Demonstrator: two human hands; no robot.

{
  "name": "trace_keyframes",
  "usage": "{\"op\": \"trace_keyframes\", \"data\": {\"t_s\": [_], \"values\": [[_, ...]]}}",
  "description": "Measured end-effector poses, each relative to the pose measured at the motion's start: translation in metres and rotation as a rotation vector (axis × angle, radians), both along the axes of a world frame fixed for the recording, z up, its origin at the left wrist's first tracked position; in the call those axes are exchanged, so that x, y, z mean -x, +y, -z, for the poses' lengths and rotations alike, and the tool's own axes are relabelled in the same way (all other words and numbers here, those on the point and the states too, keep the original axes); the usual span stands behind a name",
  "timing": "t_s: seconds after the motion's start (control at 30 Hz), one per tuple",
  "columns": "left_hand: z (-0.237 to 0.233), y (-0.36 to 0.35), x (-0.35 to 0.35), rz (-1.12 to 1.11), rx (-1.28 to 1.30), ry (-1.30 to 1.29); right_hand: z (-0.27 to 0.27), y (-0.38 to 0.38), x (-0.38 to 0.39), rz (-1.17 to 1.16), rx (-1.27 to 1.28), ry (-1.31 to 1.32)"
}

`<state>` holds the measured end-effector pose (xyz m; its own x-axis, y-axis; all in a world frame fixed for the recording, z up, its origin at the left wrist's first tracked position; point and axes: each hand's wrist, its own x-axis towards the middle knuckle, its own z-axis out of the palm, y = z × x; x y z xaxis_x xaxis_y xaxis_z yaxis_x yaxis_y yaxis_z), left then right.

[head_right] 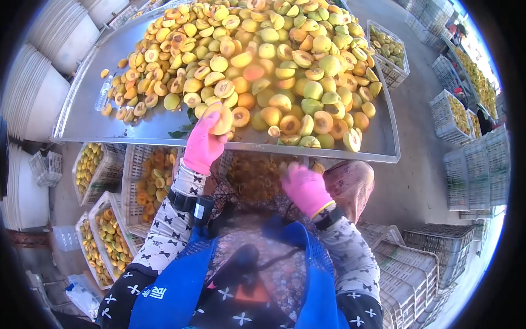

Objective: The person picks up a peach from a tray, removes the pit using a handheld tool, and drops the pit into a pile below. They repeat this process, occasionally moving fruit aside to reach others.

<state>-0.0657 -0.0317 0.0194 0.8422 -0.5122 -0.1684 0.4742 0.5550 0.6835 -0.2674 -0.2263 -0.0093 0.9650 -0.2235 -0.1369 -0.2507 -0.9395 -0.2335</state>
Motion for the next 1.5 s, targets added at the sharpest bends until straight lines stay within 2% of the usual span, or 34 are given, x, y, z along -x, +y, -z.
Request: {"op": "trace_keyframes", "data": {"t_s": [0.03, 0.07, 0.13, 0.2, 0.23, 0.33, 0.4, 0.5, 0.57, 0.67, 0.73, 0.83, 0.97, 1.07, 1.1, 1.17, 1.2, 1.27, 1.33, 1.4, 1.43, 1.5], "values": [[0.007, 0.001, -0.005, -0.001, 0.079, 0.106, -0.02, 0.004, 0.009, -0.171, -0.069, 0.105], [0.014, 0.003, -0.008, -0.005, 0.156, 0.215, -0.021, 0.009, 0.017, -0.182, -0.292, -0.009], [-0.003, 0.005, 0.009, 0.108, 0.219, 0.221, -0.036, 0.017, 0.018, -0.14, -0.389, 0.075], [-0.024, -0.006, 0.027, 0.145, 0.199, 0.226, -0.052, 0.021, 0.011, -0.131, -0.472, -0.175], [-0.018, -0.006, 0.027, 0.253, 0.258, 0.175, -0.06, 0.022, 0.009, -0.121, -0.513, -0.299], [-0.022, -0.012, 0.045, 0.247, 0.098, -0.183, -0.09, 0.027, -0.011, -0.1, -0.448, -0.589], [-0.024, -0.01, 0.042, 0.111, -0.34, -0.944, -0.097, 0.03, -0.017, -0.117, -0.4, -0.599], [-0.033, -0.012, 0.047, -0.029, -0.421, -1.231, -0.1, 0.035, -0.023, -0.134, -0.376, -0.526], [-0.047, -0.009, 0.055, -0.04, -0.536, -1.319, -0.093, 0.036, -0.025, -0.139, -0.282, -0.527], [-0.05, -0.009, 0.062, -0.015, -0.56, -1.225, -0.084, 0.034, -0.026, -0.184, -0.107, -0.517], [-0.039, -0.014, 0.067, 0.059, -0.362, -0.851, -0.082, 0.033, -0.025, -0.198, -0.023, -0.457], [-0.042, -0.021, 0.075, 0.084, -0.188, -0.452, -0.08, 0.034, -0.023, -0.2, 0.043, -0.359], [-0.052, -0.022, 0.08, 0.04, -0.149, -0.155, -0.071, 0.047, -0.021, -0.153, -0.319, -0.317], [-0.052, -0.028, 0.081, -0.026, -0.188, -0.241, -0.068, 0.071, -0.017, -0.134, -0.706, -0.472], [-0.052, -0.03, 0.079, -0.038, -0.174, -0.247, -0.062, 0.076, -0.02, -0.03, -0.732, -0.433], [-0.052, -0.032, 0.075, -0.061, -0.154, -0.255, -0.059, 0.069, -0.023, -0.131, -0.788, -0.503], [-0.053, -0.029, 0.071, 0.006, -0.12, -0.221, -0.056, 0.062, -0.026, -0.181, -0.817, -0.538], [-0.058, -0.024, 0.064, 0.142, -0.05, -0.15, -0.055, 0.05, -0.032, -0.136, -1.145, -0.178], [-0.058, -0.025, 0.065, 0.095, -0.178, -0.26, -0.119, 0.046, -0.029, 0.199, -1.601, 0.309], [-0.045, -0.035, 0.07, -0.044, -0.366, -0.457, -0.098, 0.054, -0.027, 0.157, -1.54, 0.14], [-0.042, -0.04, 0.074, -0.111, -0.372, -0.376, -0.084, 0.058, -0.028, 0.118, -1.478, 0.048], [-0.051, -0.033, 0.064, 0.148, -0.326, -0.287, -0.074, 0.054, -0.022, 0.106, -1.517, 0.076]]}}
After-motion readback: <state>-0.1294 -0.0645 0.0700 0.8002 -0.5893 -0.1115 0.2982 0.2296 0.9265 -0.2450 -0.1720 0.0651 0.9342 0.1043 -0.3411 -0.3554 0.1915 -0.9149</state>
